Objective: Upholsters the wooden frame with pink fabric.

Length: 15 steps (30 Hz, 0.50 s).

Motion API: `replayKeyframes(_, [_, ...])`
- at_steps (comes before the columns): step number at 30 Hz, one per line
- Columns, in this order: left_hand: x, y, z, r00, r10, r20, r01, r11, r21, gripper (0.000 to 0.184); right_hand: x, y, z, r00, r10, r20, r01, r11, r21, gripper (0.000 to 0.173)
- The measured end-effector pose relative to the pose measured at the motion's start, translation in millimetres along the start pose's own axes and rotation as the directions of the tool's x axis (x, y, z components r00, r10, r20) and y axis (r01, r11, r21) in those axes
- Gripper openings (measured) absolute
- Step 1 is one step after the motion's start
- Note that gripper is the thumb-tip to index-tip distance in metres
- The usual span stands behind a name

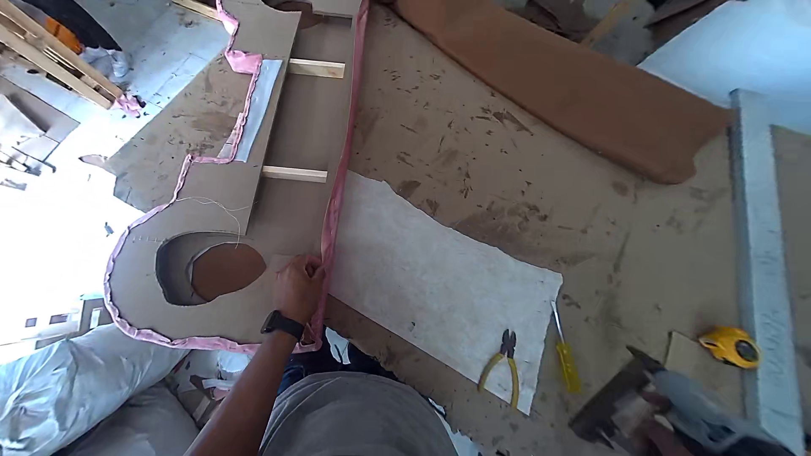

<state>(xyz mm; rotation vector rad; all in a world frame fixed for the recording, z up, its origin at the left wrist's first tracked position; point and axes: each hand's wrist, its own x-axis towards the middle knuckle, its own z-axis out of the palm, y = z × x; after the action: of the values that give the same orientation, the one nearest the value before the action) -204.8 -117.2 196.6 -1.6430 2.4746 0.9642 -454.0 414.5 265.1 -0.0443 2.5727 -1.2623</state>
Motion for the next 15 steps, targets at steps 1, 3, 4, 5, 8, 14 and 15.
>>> replayKeyframes(1, [1.0,-1.9,-0.3,1.0,0.006,0.009,-0.006,1.0,0.007,0.016,3.0,-46.9,17.4,0.994,-0.062,0.087,0.062,0.998,-0.005,0.04])
replayKeyframes(3, [1.9,-6.9,1.8,1.0,0.028,-0.013,-0.027,0.998,0.063,0.021,9.8,-122.6,58.5,0.946,-0.207,0.249,0.212,0.977,0.007,0.038])
replayKeyframes(4, [2.4,-9.5,4.4,0.998,0.05,-0.035,-0.047,0.994,0.097,0.025,12.1,-151.9,82.3,0.905,-0.271,0.329,0.285,0.959,0.007,0.044])
replayKeyframes(5, [3.1,-11.9,7.6,0.996,0.076,-0.051,-0.069,0.99,0.122,0.03,14.3,-175.5,108.7,0.859,-0.322,0.398,0.354,0.935,-0.007,0.053])
replayKeyframes(8, [5.3,-26.0,21.6,0.974,0.169,-0.149,-0.152,0.981,0.124,0.03,16.7,-222.5,195.9,0.677,-0.415,0.607,0.567,0.821,-0.071,0.06])
replayKeyframes(14, [8.1,-41.3,40.6,0.933,0.204,-0.297,-0.198,0.979,0.049,0.03,12.6,-261.0,330.5,0.425,-0.299,0.854,0.735,0.665,-0.133,0.03])
replayKeyframes(15, [9.1,-42.6,40.1,0.932,0.204,-0.299,-0.199,0.979,0.048,0.029,13.1,-263.1,344.4,0.406,-0.283,0.869,0.754,0.642,-0.143,0.03])
